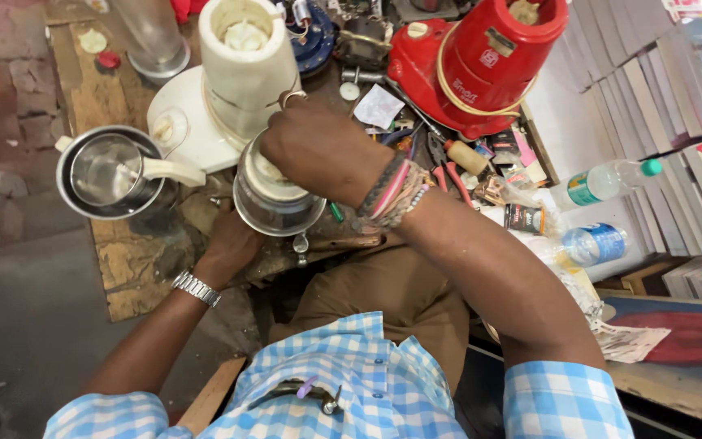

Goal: The person disassembles a blender jar, cleans and assembles a metal blade assembly using pliers, and secures it into the jar using a hammer and punch. The person then reassembles the jar and inspects the fit.

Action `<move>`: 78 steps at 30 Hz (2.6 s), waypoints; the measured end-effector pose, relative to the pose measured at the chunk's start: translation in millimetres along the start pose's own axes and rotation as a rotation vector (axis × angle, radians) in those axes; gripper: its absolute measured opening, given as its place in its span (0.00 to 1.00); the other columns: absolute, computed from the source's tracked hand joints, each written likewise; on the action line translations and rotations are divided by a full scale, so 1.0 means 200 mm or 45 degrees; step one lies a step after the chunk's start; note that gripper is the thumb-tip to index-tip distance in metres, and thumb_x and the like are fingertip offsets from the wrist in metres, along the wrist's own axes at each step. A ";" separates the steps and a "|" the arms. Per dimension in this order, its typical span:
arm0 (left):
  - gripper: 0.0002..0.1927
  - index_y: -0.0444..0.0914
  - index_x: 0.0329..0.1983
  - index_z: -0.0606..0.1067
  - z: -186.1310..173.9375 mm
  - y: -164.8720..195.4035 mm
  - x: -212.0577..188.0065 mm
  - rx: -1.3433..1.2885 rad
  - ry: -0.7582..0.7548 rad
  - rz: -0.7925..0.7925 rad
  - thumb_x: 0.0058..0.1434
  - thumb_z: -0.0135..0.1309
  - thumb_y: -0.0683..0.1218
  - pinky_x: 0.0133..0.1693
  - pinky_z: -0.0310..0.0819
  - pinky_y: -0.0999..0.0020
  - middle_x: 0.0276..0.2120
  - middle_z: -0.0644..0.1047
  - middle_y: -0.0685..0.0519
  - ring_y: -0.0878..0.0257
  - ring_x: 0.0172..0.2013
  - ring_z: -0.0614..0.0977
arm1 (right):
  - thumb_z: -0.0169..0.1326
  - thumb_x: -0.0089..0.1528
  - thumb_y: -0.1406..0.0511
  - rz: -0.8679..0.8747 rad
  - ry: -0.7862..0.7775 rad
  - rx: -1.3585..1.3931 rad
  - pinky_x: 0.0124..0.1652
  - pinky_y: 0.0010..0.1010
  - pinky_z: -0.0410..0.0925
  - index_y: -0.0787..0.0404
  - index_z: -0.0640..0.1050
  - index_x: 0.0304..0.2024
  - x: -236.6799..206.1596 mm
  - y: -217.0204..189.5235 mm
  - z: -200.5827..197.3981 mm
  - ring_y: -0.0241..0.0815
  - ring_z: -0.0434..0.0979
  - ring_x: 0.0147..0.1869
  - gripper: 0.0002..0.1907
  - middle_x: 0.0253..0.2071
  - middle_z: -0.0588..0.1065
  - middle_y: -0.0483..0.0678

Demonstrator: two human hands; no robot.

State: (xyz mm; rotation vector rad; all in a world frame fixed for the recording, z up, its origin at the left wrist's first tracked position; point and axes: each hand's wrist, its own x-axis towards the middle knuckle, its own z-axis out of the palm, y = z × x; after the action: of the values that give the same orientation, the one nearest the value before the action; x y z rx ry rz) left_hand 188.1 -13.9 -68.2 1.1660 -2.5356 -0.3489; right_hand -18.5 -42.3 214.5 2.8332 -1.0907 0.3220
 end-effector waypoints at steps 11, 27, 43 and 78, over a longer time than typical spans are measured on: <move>0.19 0.39 0.55 0.75 -0.09 0.02 -0.03 0.100 -0.041 0.131 0.60 0.49 0.43 0.57 0.58 0.44 0.55 0.77 0.46 0.51 0.57 0.74 | 0.63 0.65 0.68 0.736 0.742 0.326 0.40 0.38 0.68 0.58 0.81 0.45 -0.60 0.07 0.09 0.49 0.77 0.39 0.07 0.35 0.75 0.49; 0.14 0.28 0.61 0.72 -0.78 0.24 -0.18 -0.294 0.993 -0.296 0.75 0.56 0.36 0.50 0.77 0.58 0.47 0.80 0.40 0.48 0.46 0.83 | 0.65 0.52 0.56 0.847 -0.101 0.272 0.50 0.50 0.63 0.52 0.82 0.47 -1.06 -0.15 0.98 0.54 0.71 0.55 0.21 0.48 0.75 0.49; 0.19 0.31 0.64 0.72 -1.21 0.55 0.53 -0.923 0.513 0.314 0.72 0.60 0.34 0.49 0.84 0.71 0.50 0.83 0.47 0.63 0.47 0.87 | 0.65 0.52 0.60 0.848 -0.126 0.203 0.49 0.50 0.64 0.50 0.84 0.44 -1.07 -0.22 0.97 0.52 0.74 0.52 0.17 0.44 0.76 0.49; 0.16 0.29 0.56 0.73 -1.27 0.53 0.36 -0.660 0.316 0.221 0.68 0.61 0.40 0.50 0.81 0.61 0.46 0.83 0.42 0.55 0.47 0.87 | 0.55 0.59 0.63 0.443 -0.215 0.110 0.33 0.45 0.72 0.59 0.77 0.42 -0.99 -0.17 0.81 0.54 0.80 0.35 0.10 0.30 0.78 0.53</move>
State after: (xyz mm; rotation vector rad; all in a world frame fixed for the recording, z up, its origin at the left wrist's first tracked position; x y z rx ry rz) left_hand 171.2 -22.4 216.2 0.7351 -2.1275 -0.7150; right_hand -113.3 86.8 12.4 2.7745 -1.6476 0.1573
